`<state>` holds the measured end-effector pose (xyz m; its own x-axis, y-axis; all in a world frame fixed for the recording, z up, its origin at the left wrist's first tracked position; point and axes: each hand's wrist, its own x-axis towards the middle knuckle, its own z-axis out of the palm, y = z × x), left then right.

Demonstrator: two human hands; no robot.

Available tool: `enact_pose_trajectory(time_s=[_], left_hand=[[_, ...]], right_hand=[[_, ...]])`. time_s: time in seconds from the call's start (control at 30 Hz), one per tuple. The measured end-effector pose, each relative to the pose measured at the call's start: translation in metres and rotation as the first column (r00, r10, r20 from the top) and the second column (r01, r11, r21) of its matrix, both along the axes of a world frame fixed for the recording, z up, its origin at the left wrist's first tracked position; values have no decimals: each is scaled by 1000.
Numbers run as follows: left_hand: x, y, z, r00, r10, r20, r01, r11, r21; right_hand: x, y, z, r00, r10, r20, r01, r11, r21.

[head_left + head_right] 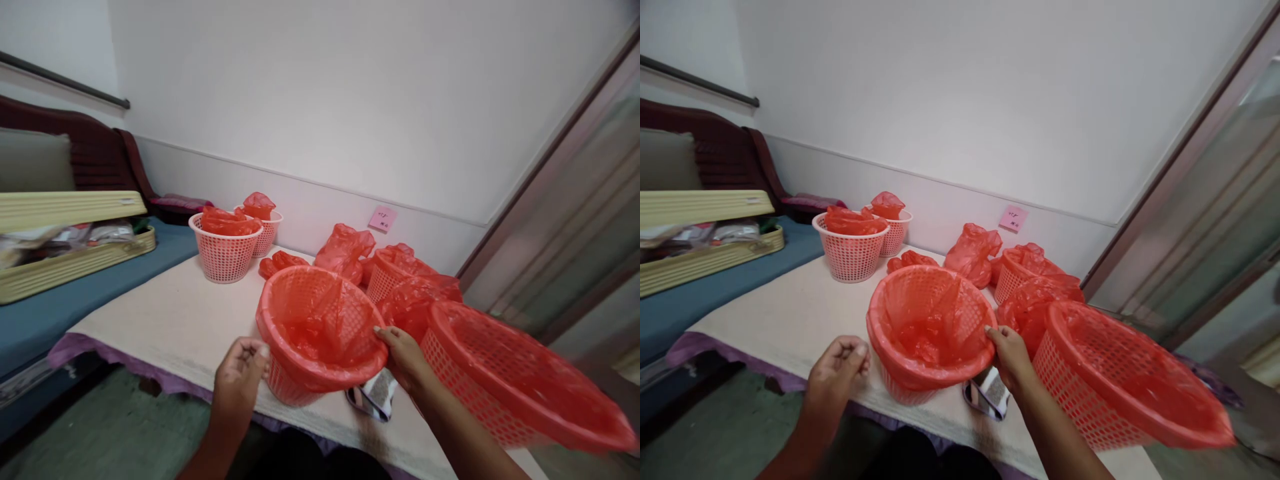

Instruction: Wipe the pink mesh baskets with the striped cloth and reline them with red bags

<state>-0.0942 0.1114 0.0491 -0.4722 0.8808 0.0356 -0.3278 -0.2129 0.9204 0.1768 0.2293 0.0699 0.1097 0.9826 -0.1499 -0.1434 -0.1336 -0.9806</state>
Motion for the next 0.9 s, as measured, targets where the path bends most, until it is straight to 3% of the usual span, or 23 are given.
enact_pose_trajectory(time_s=[0.1,0.2,0.33,0.57,0.73,0.9], left_hand=[[23,-15,-3,976,-178,-128,180,984,4],[33,-11,-11,948,-245,-201,248,969,-12],[27,4,-23,965,-250,-84,244,967,-72],[49,1,-27,899,-417,135,436,883,-174],[55,11,-27,918,-362,164,386,910,-153],[53,11,-41,942,-303,144,325,931,-167]], right_hand=[[-5,2,1,1000,-5,-10,5,1000,19],[-9,2,3,1000,-20,-12,21,1000,21],[-11,1,5,999,-36,-30,37,999,18],[-15,3,1,996,-78,-51,81,995,51],[-16,-1,0,997,-75,-33,77,995,64],[-16,-6,-3,995,-103,6,102,991,85]])
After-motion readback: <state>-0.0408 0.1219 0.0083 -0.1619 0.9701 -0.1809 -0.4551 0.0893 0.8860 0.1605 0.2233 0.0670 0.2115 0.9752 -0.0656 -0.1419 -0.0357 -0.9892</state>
